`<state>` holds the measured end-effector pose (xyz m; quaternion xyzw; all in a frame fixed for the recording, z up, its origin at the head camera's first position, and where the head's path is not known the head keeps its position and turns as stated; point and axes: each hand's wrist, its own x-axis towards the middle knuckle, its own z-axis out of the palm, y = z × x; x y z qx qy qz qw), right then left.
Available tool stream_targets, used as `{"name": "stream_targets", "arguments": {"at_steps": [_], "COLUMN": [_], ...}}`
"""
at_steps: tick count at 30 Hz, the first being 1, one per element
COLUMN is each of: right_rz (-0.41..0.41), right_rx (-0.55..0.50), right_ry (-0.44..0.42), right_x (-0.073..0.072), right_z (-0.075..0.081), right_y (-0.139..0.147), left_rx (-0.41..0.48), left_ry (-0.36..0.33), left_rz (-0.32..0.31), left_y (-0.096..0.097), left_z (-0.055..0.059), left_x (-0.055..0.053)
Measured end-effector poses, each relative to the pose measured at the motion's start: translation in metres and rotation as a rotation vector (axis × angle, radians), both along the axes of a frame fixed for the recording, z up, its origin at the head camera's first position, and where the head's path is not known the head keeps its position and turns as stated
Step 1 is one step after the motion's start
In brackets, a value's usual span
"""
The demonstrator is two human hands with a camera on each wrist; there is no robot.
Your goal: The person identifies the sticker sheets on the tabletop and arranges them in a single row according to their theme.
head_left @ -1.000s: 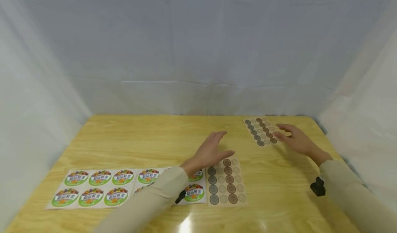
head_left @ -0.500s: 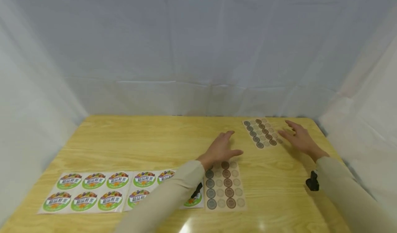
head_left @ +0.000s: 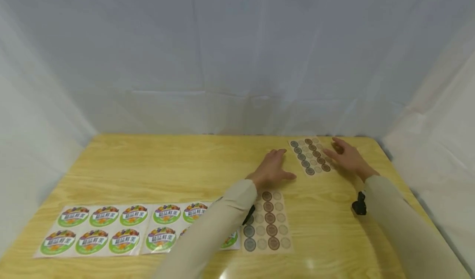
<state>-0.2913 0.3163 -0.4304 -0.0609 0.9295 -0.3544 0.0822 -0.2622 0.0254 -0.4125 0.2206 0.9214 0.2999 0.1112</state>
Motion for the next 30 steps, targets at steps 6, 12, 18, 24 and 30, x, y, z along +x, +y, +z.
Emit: {"name": "stream_targets", "arguments": {"at_steps": [6, 12, 18, 24, 30], "right_rz": [-0.003, -0.020, -0.008, 0.034, 0.044], "right_rx": [0.033, 0.095, 0.093, 0.062, 0.115], "right_ry": [-0.041, -0.074, -0.146, -0.172, -0.167], "right_x": [-0.012, -0.015, -0.013, -0.013, -0.013], "right_z": [0.005, 0.005, 0.009, 0.013, 0.010], "right_y": [-0.011, -0.022, -0.022, -0.019, -0.029], "left_rx": [0.058, 0.075, 0.114, 0.102, 0.048], "left_ry": [-0.020, -0.070, -0.125, -0.121, -0.093], "left_rz": [0.025, 0.060, 0.102, 0.145, 0.224], "left_y": [0.015, 0.018, 0.018, 0.024, 0.026], "left_z": [0.004, 0.006, 0.009, 0.008, 0.007], "left_x": [-0.014, -0.021, -0.025, -0.024, -0.016]}}
